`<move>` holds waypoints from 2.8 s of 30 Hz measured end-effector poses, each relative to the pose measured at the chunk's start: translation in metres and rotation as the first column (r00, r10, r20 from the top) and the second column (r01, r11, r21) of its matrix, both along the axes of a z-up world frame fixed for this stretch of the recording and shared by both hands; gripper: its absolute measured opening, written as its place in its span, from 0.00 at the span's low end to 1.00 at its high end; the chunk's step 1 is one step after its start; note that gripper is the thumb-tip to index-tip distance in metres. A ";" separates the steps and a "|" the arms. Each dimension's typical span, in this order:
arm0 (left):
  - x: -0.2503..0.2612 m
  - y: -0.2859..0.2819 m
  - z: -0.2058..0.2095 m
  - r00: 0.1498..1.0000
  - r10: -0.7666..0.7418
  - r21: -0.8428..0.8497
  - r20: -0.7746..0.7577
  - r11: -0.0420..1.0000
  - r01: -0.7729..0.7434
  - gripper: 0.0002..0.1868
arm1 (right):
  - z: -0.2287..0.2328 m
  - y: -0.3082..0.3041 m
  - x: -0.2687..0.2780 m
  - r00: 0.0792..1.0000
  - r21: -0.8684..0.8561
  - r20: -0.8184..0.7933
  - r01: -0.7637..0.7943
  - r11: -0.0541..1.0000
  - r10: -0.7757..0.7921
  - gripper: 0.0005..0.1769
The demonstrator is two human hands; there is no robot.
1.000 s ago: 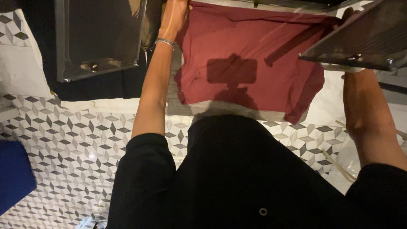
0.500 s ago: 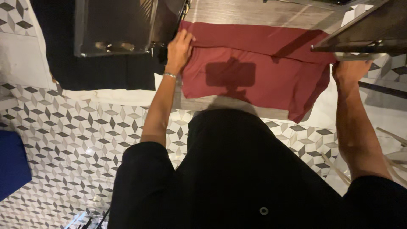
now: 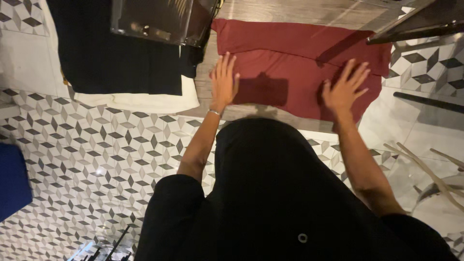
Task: The person removes a garment from a cabinet, folds a shirt by hand on a table, and places the shirt inside the cabinet.
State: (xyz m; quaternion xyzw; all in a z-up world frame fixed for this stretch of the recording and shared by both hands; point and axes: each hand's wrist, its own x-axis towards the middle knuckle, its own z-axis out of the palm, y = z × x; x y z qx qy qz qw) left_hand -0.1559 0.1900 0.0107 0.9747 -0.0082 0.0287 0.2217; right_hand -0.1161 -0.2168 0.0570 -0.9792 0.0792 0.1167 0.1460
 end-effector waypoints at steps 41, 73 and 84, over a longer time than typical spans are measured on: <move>0.121 0.084 0.028 0.896 -0.200 0.099 -0.398 0.961 0.258 0.20 | 0.000 0.009 0.010 0.992 0.136 -0.036 -0.112 0.984 0.118 0.46; 0.054 0.069 0.016 0.962 -0.265 -0.020 0.066 0.963 0.267 0.04 | -0.066 -0.048 0.027 0.892 -0.242 0.307 -0.263 0.934 0.331 0.11; 0.050 0.051 0.035 0.972 -0.237 0.008 -0.003 0.972 0.237 0.10 | -0.036 -0.049 -0.004 0.862 -0.095 0.352 -0.355 0.930 0.365 0.08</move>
